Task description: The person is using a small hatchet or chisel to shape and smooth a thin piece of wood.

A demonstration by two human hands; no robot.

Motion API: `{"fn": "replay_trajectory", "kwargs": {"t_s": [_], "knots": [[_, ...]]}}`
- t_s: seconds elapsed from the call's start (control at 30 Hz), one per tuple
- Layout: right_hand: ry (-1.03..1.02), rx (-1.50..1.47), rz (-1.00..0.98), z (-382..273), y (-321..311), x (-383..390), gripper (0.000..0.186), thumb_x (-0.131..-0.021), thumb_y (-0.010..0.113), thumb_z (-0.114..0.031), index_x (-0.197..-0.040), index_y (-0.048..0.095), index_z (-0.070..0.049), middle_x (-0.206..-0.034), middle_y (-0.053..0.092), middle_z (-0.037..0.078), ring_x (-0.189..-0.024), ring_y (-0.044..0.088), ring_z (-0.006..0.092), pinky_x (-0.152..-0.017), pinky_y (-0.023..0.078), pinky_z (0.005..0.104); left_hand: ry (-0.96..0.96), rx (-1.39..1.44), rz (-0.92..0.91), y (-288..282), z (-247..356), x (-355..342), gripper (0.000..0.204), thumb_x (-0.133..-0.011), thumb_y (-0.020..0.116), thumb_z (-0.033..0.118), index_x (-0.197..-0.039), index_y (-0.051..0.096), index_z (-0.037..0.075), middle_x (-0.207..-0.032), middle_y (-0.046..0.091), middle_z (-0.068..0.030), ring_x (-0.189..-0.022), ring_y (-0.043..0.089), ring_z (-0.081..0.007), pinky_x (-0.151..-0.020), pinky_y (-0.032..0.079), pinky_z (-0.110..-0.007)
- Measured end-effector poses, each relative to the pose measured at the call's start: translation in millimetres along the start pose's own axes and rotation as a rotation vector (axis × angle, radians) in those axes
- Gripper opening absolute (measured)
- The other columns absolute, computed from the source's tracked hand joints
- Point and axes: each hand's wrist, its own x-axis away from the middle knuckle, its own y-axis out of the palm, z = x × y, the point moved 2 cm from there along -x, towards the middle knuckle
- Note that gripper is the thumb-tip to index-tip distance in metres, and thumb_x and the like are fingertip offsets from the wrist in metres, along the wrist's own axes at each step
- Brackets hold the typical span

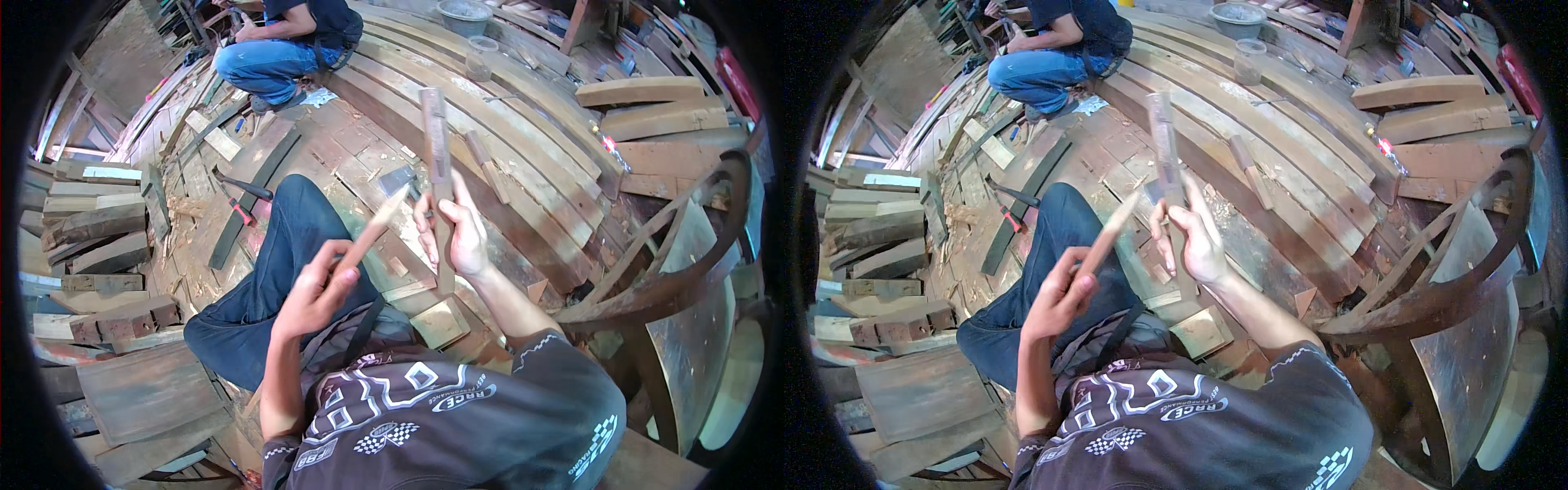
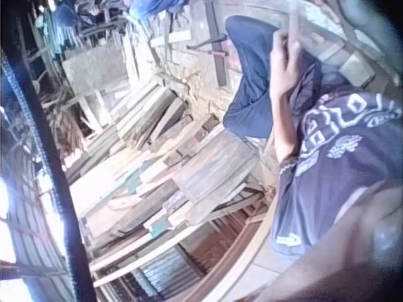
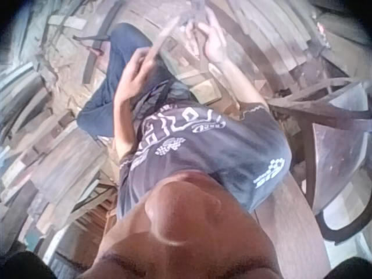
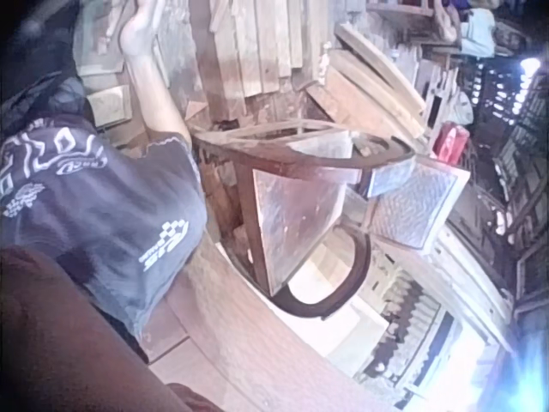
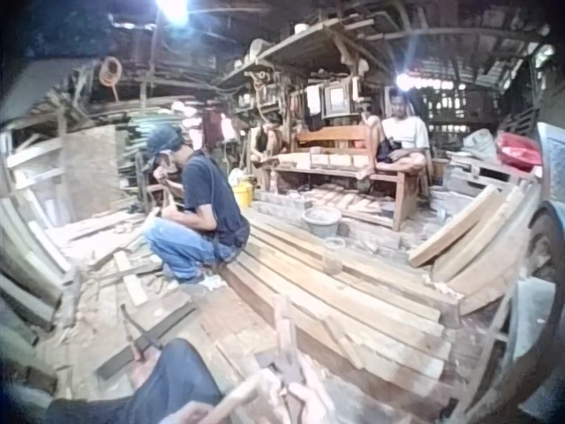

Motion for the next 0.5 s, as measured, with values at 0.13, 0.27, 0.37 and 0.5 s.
{"fn": "replay_trajectory", "kwargs": {"t_s": [0.13, 0.27, 0.37, 0.5], "knots": [[-0.152, 0.252, 0.055, -6.1, 6.7, 5.7, 0.076, -0.095, 0.041, -0.021, -0.155, -0.005, -0.014, -0.084, 0.056, 0.012, -0.041, 0.043, 0.0098, -0.037, 0.04, 0.0212, 0.04, -0.071, 0.154, -18.7, 11.5, -2.5, 0.027, -0.103, 0.044, 0.022, -0.121, 0.052, 0.003, -0.071, 0.046, 0.0031, -0.056, 0.039, -0.0034, -0.047, 0.031, -0.019], [-0.079, 0.634, 0.012, -2.7, 16.8, 19.4, 0.066, -0.097, 0.042, -0.008, -0.156, 0.01, -0.008, -0.092, 0.06, 0.009, -0.053, 0.053, 0.0091, -0.05, 0.046, 0.024, 0.093, -0.074, 0.174, -23.1, 20.1, -1.3, 0.03, -0.104, 0.041, 0.025, -0.118, 0.056, 0.003, -0.071, 0.045, 0.0032, -0.056, 0.037, -0.0027, -0.049, 0.03, -0.018], [-0.191, 0.829, 0.02, 7.9, 21.5, 21.3, 0.065, -0.096, 0.042, -0.006, -0.154, 0.014, -0.005, -0.104, 0.06, 0.015, -0.06, 0.057, 0.0144, -0.057, 0.048, 0.0264, 0.191, -0.215, 0.216, -16.3, 21.8, -3.3, 0.027, -0.104, 0.04, 0.02, -0.117, 0.055, 0.002, -0.07, 0.045, 0.0021, -0.056, 0.038, -0.0047, -0.051, 0.033, -0.02], [-0.19, 0.817, 0.068, 1.3, 25.0, 19.5, 0.064, -0.095, 0.042, -0.004, -0.154, 0.017, -0.004, -0.108, 0.059, 0.017, -0.064, 0.058, 0.0157, -0.06, 0.048, 0.0274, 0.24, -0.433, 0.232, -6.8, 33.8, -3.3, 0.024, -0.102, 0.045, 0.015, -0.119, 0.052, 0.0, -0.071, 0.05, -0.0103, -0.062, 0.051, -0.0222, -0.058, 0.041, -0.032]]}}
